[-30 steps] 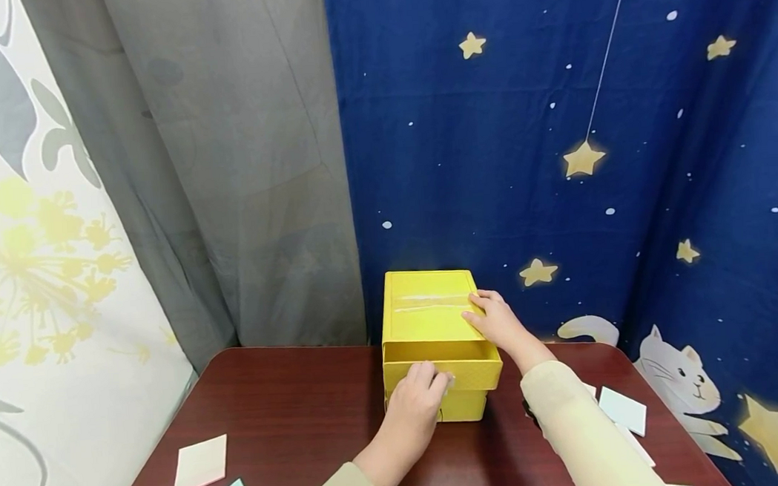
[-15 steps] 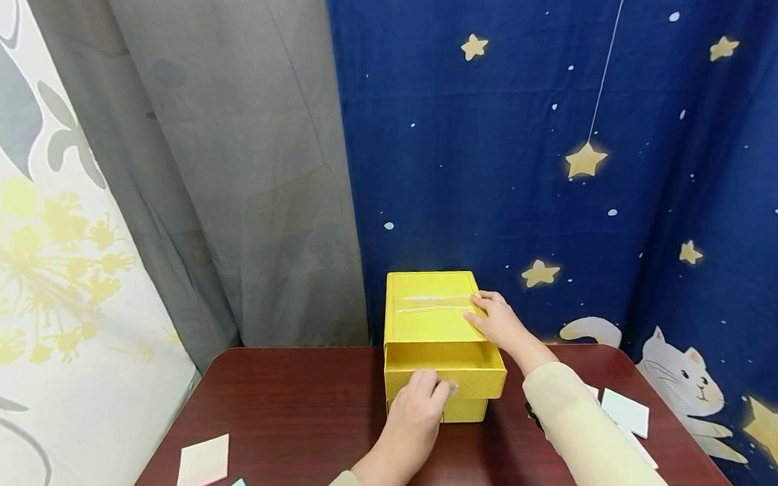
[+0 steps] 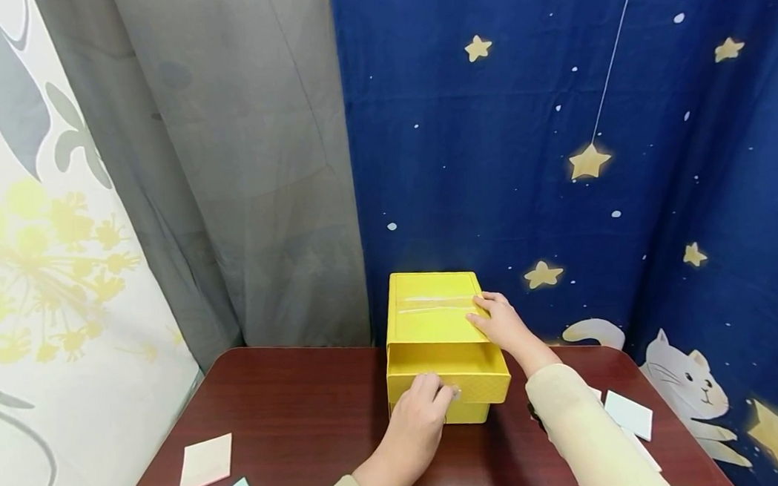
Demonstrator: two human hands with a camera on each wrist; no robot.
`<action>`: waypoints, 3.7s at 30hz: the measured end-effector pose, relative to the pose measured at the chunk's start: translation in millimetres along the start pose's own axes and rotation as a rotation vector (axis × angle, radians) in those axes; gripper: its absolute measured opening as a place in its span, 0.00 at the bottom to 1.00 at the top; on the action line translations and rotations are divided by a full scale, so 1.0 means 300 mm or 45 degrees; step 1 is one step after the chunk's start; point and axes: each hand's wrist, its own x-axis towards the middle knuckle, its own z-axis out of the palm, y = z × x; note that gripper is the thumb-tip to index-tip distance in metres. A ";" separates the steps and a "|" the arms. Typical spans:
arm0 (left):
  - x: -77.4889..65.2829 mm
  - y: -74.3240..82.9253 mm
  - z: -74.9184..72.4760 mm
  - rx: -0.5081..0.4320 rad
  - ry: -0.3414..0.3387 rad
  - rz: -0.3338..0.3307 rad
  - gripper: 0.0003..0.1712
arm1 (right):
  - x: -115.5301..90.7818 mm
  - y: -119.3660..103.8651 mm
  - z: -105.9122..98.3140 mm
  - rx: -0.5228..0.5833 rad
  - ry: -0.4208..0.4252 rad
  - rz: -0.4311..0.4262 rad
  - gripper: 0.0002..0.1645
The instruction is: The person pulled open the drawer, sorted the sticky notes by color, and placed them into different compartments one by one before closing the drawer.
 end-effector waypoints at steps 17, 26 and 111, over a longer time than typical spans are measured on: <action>-0.005 0.019 -0.019 -0.016 -0.031 -0.022 0.04 | 0.008 0.009 0.002 0.002 -0.013 0.009 0.34; -0.032 0.019 -0.001 -0.044 -0.057 -0.023 0.04 | 0.014 0.017 0.007 -0.001 -0.008 0.001 0.34; -0.300 -0.216 -0.292 0.071 -0.377 -0.455 0.21 | 0.013 0.026 0.006 0.064 -0.032 0.010 0.35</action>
